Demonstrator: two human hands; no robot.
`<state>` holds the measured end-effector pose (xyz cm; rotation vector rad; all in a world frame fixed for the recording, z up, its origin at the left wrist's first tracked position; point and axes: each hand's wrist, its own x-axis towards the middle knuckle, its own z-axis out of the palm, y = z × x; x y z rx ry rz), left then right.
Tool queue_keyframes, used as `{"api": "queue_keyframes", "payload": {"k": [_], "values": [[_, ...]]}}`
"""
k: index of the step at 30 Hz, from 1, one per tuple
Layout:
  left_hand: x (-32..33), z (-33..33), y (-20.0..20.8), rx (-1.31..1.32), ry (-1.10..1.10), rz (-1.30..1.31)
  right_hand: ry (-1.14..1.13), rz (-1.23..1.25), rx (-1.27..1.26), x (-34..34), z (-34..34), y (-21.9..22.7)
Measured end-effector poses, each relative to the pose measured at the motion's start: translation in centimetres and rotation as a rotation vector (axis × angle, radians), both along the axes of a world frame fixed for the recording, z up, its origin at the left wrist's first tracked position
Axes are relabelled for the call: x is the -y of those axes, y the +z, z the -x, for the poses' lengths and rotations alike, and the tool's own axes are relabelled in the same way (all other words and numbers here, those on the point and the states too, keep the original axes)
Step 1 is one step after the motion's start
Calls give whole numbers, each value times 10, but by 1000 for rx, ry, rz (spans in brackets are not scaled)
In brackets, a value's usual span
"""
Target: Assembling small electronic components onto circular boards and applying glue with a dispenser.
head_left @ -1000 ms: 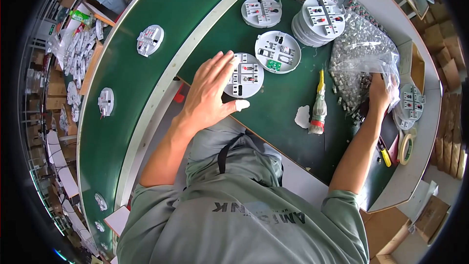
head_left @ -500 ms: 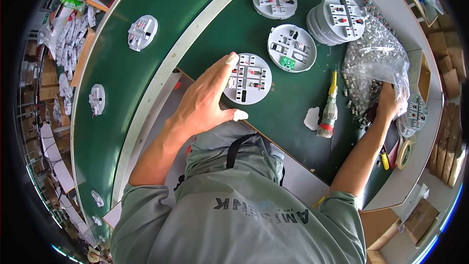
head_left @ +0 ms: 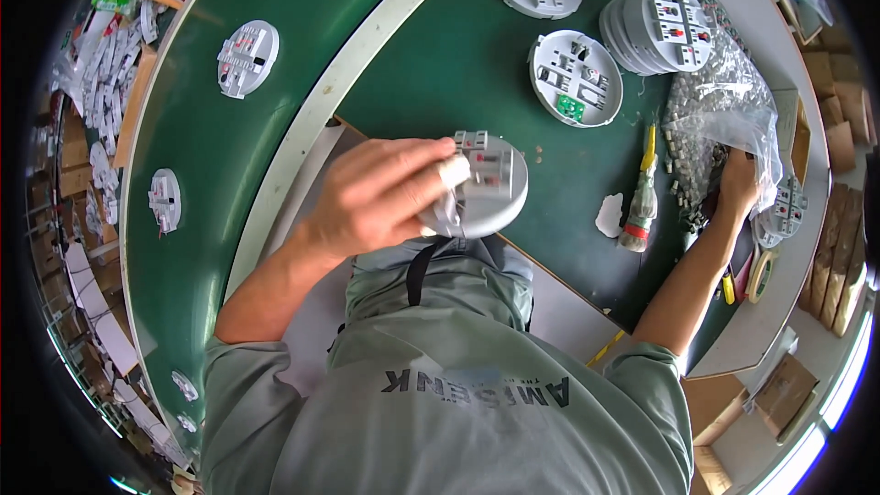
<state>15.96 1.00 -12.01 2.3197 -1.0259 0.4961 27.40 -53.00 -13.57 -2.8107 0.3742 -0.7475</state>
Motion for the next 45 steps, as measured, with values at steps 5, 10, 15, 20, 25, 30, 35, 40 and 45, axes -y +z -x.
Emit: {"api": "queue_keyframes", "payload": {"k": [5,10,15,20,25,30,35,40,45], "values": [[0,-9,9,-689,312,587,3,-33,27,1,5,-5],[7,-23,-1,-896,242,636,-130,-185,-106,-12,4,5],[11,-28,-1,-1026,222,648,-131,-108,-132,-6,1,6],[10,-31,-2,-1045,213,573,-140,-210,-82,-3,1,0],[10,-34,2,-1072,196,545,-122,-175,-89,-10,0,4],[11,-35,3,-1051,219,536,-98,-95,-54,-8,0,2],[9,-40,4,-1108,187,528,-108,-85,-76,-5,2,4],[9,-42,1,-1083,173,532,-96,-85,-102,-9,2,8],[8,-43,1,-1075,194,528,-47,-139,-73,-23,3,11]]}}
